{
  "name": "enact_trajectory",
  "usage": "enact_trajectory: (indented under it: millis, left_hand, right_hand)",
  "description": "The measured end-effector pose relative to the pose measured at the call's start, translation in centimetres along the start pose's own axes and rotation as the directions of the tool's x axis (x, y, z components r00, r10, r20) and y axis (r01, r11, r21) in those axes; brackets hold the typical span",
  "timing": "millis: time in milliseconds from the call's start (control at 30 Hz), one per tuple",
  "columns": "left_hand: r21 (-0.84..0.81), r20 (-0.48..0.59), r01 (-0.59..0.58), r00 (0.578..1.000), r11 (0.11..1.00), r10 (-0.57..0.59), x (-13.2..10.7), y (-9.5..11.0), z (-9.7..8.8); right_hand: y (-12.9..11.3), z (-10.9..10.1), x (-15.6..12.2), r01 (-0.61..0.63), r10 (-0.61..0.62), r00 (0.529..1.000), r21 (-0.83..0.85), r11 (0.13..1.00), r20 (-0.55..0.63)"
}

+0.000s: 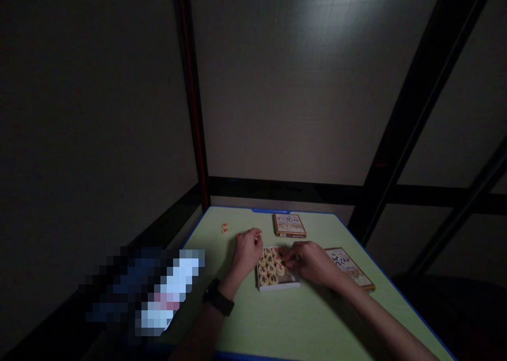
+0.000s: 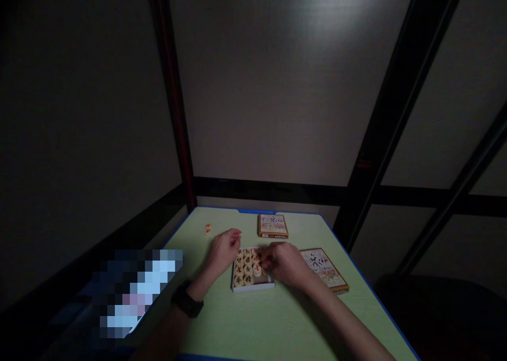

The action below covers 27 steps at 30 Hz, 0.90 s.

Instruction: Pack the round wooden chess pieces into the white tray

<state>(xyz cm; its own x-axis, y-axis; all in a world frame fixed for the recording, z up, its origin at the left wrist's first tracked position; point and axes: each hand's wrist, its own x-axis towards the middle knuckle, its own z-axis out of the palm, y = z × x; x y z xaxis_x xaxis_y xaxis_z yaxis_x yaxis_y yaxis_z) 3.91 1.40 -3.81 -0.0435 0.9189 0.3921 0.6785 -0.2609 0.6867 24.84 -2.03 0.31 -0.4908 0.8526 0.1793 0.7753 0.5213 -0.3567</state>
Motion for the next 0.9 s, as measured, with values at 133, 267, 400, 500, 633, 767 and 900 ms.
enact_trajectory:
  millis: [133,267,400,500,633,767,900]
  left_hand:
    - [0.508,0.079,-0.05,0.997,0.86,0.012,0.5,-0.4,-3.4]
    - [0.711,0.035,0.086,0.987,0.698,-0.157,2.2,-2.0,-6.0]
    - [0.713,0.062,0.119,0.971,0.691,-0.232,3.3,-3.0,-6.0]
    - [0.719,0.1,0.097,0.965,0.689,-0.241,3.3,-3.2,-5.6]
    - [0.675,0.144,0.08,0.961,0.733,-0.237,3.0,-3.8,-5.9]
    - [0.558,0.183,0.093,0.956,0.825,-0.231,2.6,-4.9,-6.4]
    - [0.449,0.187,0.05,0.971,0.892,-0.148,2.6,-5.9,-6.7]
  right_hand:
    - [0.7,-0.1,3.1,0.1,-0.096,0.992,0.042,0.994,-0.079]
    - [-0.2,0.9,8.8,0.201,-0.199,0.979,0.047,0.978,-0.048]
    - [-2.1,3.4,15.5,0.239,-0.242,0.968,0.065,0.969,0.058]
    - [-3.3,5.7,19.8,0.303,-0.308,0.946,0.062,0.951,0.099]
    - [-4.1,8.5,23.2,0.4,-0.408,0.9,0.078,0.913,0.155]
    - [-4.4,10.4,24.7,0.465,-0.473,0.855,0.087,0.881,0.213]
    - [-4.7,11.0,25.2,0.476,-0.478,0.849,0.067,0.877,0.226]
